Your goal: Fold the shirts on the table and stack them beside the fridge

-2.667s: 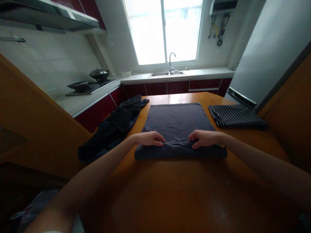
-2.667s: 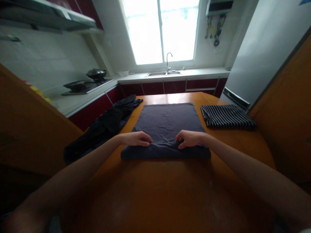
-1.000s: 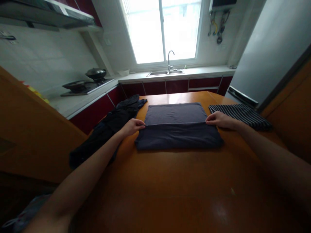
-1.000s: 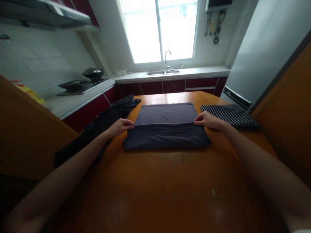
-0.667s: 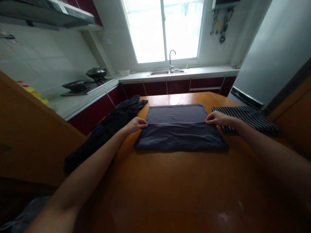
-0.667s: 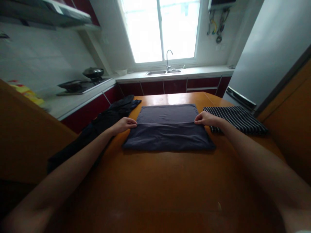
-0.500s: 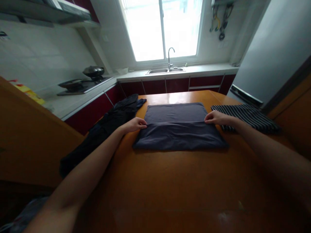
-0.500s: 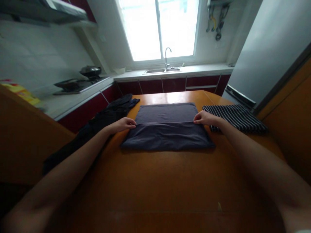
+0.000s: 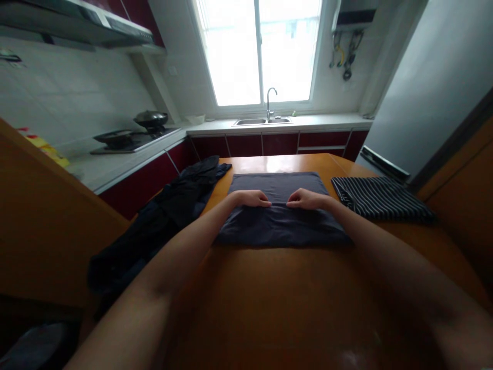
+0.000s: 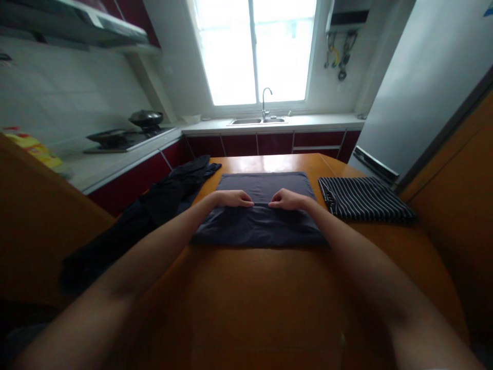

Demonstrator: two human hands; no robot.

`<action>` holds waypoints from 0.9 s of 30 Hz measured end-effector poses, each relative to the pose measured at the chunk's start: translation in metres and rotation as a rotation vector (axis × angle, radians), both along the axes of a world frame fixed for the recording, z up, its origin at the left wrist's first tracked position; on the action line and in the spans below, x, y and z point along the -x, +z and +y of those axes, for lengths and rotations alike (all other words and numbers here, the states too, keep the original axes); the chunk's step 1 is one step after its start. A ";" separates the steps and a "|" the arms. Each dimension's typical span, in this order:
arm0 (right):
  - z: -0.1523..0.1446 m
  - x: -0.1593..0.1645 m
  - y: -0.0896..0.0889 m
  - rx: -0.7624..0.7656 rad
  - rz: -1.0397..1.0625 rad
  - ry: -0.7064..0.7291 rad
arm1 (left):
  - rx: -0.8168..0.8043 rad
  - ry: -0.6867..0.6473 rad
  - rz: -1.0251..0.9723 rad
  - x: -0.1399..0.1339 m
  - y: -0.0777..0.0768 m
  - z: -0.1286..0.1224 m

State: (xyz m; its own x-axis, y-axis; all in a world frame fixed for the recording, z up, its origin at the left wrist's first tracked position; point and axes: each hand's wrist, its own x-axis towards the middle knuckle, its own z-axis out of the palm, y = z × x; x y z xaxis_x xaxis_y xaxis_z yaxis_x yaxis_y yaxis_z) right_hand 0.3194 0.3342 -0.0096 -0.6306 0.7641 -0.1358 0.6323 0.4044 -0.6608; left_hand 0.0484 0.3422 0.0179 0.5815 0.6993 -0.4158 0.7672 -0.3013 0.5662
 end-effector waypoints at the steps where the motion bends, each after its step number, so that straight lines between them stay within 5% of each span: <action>1: 0.001 0.003 0.000 0.014 0.001 0.025 | 0.033 -0.019 -0.006 -0.001 0.000 0.001; 7: 0.006 0.006 0.002 0.005 -0.040 0.091 | 0.045 -0.094 -0.084 0.004 -0.006 0.012; 11: -0.003 0.009 0.000 -0.156 -0.203 -0.035 | -0.333 -0.089 -0.010 0.000 -0.016 0.001; 14: -0.023 0.016 -0.005 -0.321 -0.313 -0.168 | -0.739 -0.054 0.027 -0.005 -0.031 -0.027; 16: -0.042 0.025 -0.011 -0.470 -0.299 -0.218 | -0.861 -0.093 0.030 -0.008 -0.045 -0.051; 19: -0.070 0.043 -0.027 -0.610 -0.266 -0.179 | -0.838 -0.163 0.069 -0.013 -0.067 -0.080; 22: -0.087 0.054 -0.046 -0.575 -0.275 -0.153 | -0.814 -0.126 0.076 -0.015 -0.079 -0.092; 27: -0.087 0.035 -0.058 -0.510 -0.315 -0.239 | -0.741 -0.035 0.115 0.002 -0.075 -0.093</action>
